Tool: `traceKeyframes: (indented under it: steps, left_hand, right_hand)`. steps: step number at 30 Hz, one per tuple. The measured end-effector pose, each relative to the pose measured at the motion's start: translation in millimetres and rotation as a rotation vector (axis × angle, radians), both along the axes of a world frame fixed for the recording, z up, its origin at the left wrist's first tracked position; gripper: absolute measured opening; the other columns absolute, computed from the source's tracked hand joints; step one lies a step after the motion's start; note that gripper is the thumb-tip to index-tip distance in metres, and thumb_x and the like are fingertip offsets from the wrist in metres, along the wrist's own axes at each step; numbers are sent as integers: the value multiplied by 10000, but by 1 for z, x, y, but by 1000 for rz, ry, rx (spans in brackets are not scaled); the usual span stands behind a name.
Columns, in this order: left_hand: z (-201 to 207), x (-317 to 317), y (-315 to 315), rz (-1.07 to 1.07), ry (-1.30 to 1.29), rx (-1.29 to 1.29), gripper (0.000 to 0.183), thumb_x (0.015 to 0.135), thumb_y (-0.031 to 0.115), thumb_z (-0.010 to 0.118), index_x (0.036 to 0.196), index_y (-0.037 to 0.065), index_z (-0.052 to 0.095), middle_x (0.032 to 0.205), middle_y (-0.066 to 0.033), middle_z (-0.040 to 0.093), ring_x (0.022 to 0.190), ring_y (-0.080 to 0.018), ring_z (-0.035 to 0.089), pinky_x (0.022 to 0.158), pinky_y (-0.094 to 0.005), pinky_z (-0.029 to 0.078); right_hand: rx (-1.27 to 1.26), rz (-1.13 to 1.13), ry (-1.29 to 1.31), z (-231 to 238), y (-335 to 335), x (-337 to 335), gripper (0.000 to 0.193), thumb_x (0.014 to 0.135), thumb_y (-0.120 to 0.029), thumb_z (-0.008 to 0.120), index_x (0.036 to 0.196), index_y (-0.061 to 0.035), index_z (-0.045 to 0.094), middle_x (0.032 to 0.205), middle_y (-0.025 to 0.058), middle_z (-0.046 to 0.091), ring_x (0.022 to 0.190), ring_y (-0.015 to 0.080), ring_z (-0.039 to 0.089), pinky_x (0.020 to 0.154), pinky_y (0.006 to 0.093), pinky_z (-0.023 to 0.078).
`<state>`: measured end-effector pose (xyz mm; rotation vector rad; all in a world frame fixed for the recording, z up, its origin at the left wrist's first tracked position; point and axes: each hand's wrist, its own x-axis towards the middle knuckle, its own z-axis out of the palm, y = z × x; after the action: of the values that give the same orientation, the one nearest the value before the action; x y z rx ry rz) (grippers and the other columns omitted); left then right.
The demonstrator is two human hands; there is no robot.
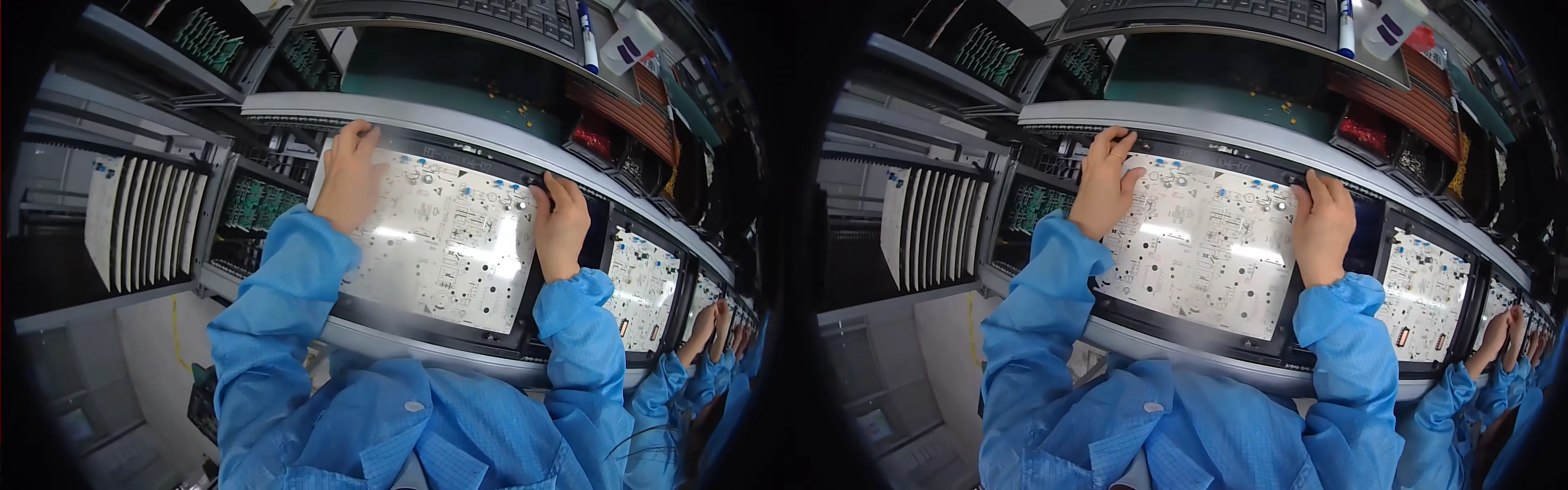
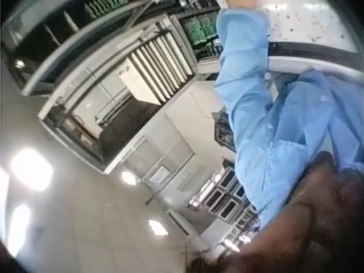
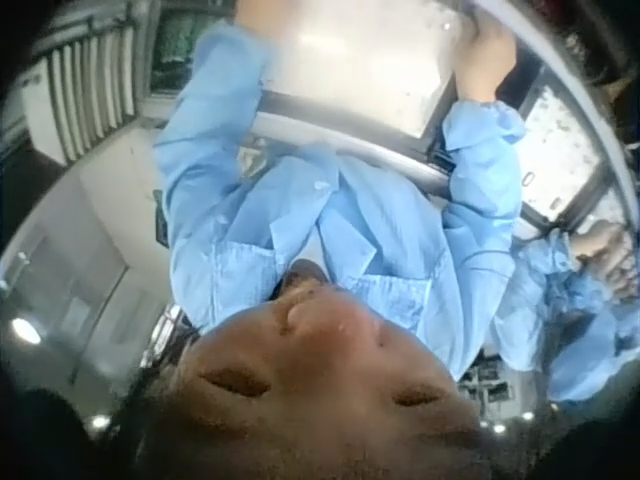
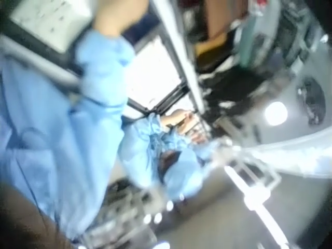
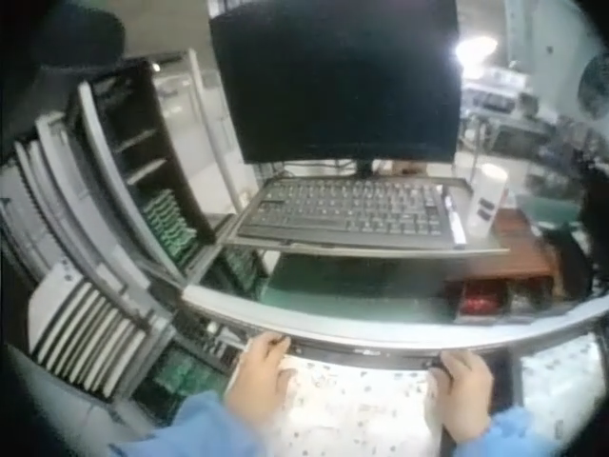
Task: The person inserts small electronic components by hand into a printed circuit board on a factory assembly line.
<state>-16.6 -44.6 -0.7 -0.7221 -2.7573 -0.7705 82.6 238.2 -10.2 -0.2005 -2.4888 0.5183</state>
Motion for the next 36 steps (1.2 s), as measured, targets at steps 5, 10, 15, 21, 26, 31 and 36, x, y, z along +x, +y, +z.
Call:
traceKeyframes:
  steps: [5, 10, 15, 21, 26, 31, 36]
  left_hand:
    - [-1, -1, -7, -4, -46, 13, 461, 816, 42, 672, 1257, -11, 549, 1284, -120, 497, 1140, -305, 511, 985, -369, 366]
    - [4, 0, -1, 35, -99, 81, 375, 814, 38, 672, 1174, 7, 573, 1280, -115, 507, 1155, -305, 508, 1003, -370, 357]
    - [1, 0, 4, -5, -68, 66, 280, 803, 23, 672, 1066, 15, 574, 1239, -122, 533, 1137, -318, 518, 985, -394, 366]
    - [-5, -4, -15, -67, 89, 175, 282, 801, 30, 668, 1069, -21, 595, 1143, -173, 560, 1084, -356, 531, 893, -396, 451]
    - [-6, -11, -31, 29, 55, 120, 187, 804, 52, 678, 967, -29, 639, 1051, -175, 562, 1004, -356, 519, 868, -400, 448]
    - [-11, -15, -25, -85, 143, 120, 129, 806, 31, 659, 934, 21, 651, 976, -145, 623, 979, -334, 551, 850, -389, 455]
    - [-14, -14, -28, -157, 91, 180, 99, 803, -22, 626, 896, 8, 645, 944, -129, 629, 970, -307, 564, 852, -360, 461]
  right_hand:
    - [-75, -27, -43, 3, -2, -5, 110, 779, -87, 727, 847, -9, 689, 831, 111, 642, 753, 293, 621, 675, 376, 502]
    - [-206, -37, -116, 10, -3, -7, 116, 759, -85, 737, 746, -3, 657, 744, 119, 622, 674, 301, 613, 621, 388, 493]
    - [-146, -20, -100, 8, -4, -4, 141, 750, -97, 743, 714, 5, 652, 713, 129, 625, 657, 309, 615, 599, 395, 477]
    - [-361, 118, -120, 33, 22, 14, 249, 805, 24, 642, 1053, 4, 658, 985, 164, 659, 920, 327, 599, 792, 372, 488]
    - [-265, 402, -243, 27, 45, 32, 335, 755, 66, 665, 1071, -40, 694, 1055, 98, 681, 1023, 256, 576, 881, 323, 474]
    - [-109, 412, -100, 14, 52, 28, 216, 710, 52, 690, 909, -31, 703, 943, 90, 689, 889, 280, 597, 785, 336, 504]
    - [-128, 361, -75, 8, 46, 31, 192, 720, 77, 667, 890, -9, 688, 915, 101, 682, 852, 260, 588, 755, 317, 494]
